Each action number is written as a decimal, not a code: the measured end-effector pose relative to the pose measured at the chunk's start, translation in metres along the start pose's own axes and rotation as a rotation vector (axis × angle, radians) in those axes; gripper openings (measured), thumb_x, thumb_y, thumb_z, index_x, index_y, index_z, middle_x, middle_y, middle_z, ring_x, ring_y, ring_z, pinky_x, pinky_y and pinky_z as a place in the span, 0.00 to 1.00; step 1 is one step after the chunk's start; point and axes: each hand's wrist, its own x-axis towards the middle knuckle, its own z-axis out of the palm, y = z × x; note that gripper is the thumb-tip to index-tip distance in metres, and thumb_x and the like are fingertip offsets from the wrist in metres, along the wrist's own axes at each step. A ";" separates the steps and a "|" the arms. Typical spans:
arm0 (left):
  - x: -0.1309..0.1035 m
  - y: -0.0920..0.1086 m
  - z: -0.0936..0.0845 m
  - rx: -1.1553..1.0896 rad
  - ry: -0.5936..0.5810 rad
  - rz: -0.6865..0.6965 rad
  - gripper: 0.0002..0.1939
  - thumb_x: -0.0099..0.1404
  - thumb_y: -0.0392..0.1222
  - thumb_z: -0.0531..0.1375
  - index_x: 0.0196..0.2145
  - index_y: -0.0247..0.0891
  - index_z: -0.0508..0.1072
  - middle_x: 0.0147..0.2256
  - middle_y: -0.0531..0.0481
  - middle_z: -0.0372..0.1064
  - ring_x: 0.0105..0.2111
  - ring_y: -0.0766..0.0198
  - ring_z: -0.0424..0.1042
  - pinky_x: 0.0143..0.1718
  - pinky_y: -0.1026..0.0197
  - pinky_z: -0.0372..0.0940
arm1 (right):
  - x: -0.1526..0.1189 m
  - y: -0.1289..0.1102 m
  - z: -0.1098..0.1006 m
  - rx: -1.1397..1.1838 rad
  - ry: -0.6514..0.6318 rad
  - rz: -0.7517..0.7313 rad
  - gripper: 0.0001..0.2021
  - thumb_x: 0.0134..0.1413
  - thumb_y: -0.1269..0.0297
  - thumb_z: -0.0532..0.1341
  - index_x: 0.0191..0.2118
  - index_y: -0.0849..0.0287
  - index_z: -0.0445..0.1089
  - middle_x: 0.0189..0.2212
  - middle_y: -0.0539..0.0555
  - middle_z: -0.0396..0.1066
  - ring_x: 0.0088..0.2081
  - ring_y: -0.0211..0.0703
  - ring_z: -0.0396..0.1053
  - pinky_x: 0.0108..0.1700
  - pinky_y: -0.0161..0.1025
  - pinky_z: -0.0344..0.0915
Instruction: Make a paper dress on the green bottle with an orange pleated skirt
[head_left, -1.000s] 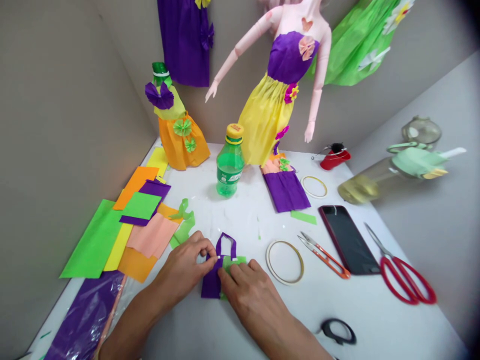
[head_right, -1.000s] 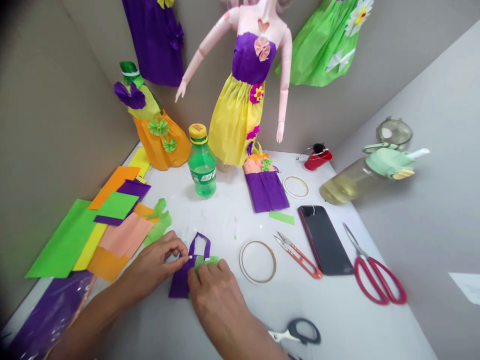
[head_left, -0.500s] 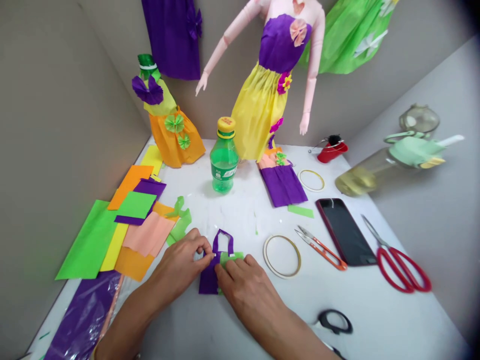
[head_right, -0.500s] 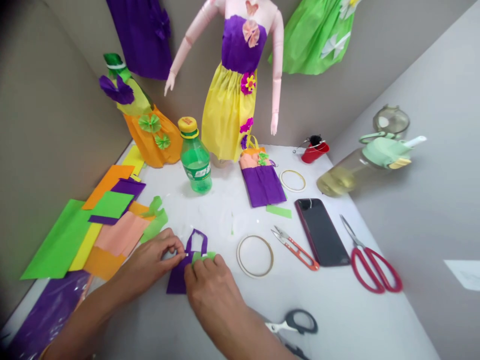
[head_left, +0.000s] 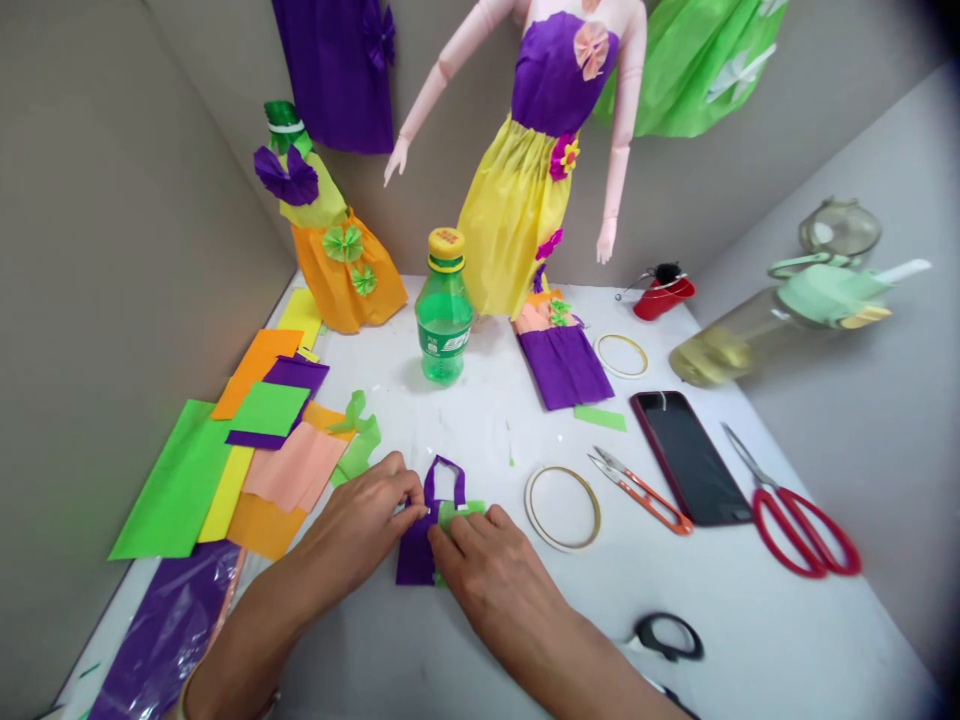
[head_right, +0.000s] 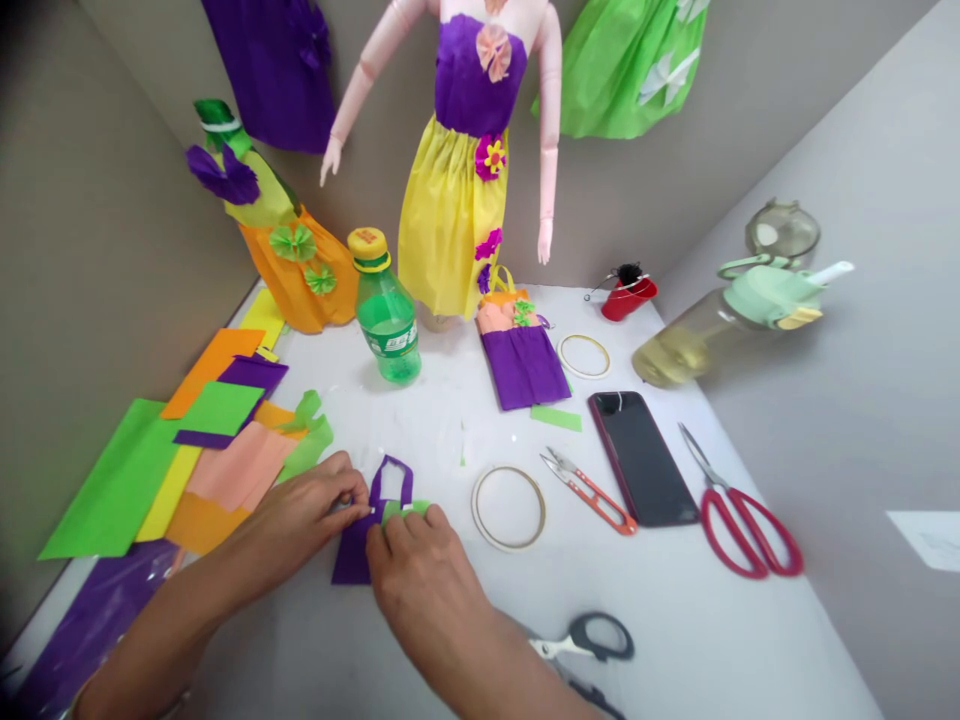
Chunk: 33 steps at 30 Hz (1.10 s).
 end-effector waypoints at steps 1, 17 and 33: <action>0.000 0.000 0.000 0.008 -0.002 0.014 0.08 0.68 0.40 0.53 0.31 0.39 0.68 0.34 0.54 0.61 0.33 0.64 0.65 0.34 0.61 0.55 | 0.000 0.000 0.000 -0.001 0.001 0.000 0.08 0.52 0.78 0.63 0.31 0.59 0.64 0.24 0.49 0.65 0.24 0.43 0.59 0.32 0.42 0.51; 0.005 -0.007 0.004 0.156 0.034 0.136 0.09 0.70 0.39 0.51 0.32 0.40 0.68 0.35 0.53 0.62 0.32 0.64 0.65 0.32 0.61 0.54 | -0.001 -0.002 -0.001 -0.006 -0.022 -0.008 0.06 0.54 0.77 0.60 0.34 0.60 0.65 0.24 0.49 0.65 0.25 0.43 0.61 0.33 0.42 0.54; 0.009 0.014 -0.003 0.293 -0.029 0.061 0.10 0.66 0.33 0.49 0.30 0.38 0.68 0.36 0.47 0.65 0.35 0.59 0.68 0.34 0.58 0.58 | 0.001 0.000 0.005 -0.032 0.031 0.003 0.12 0.50 0.77 0.65 0.41 0.63 0.68 0.28 0.50 0.68 0.27 0.45 0.64 0.32 0.44 0.54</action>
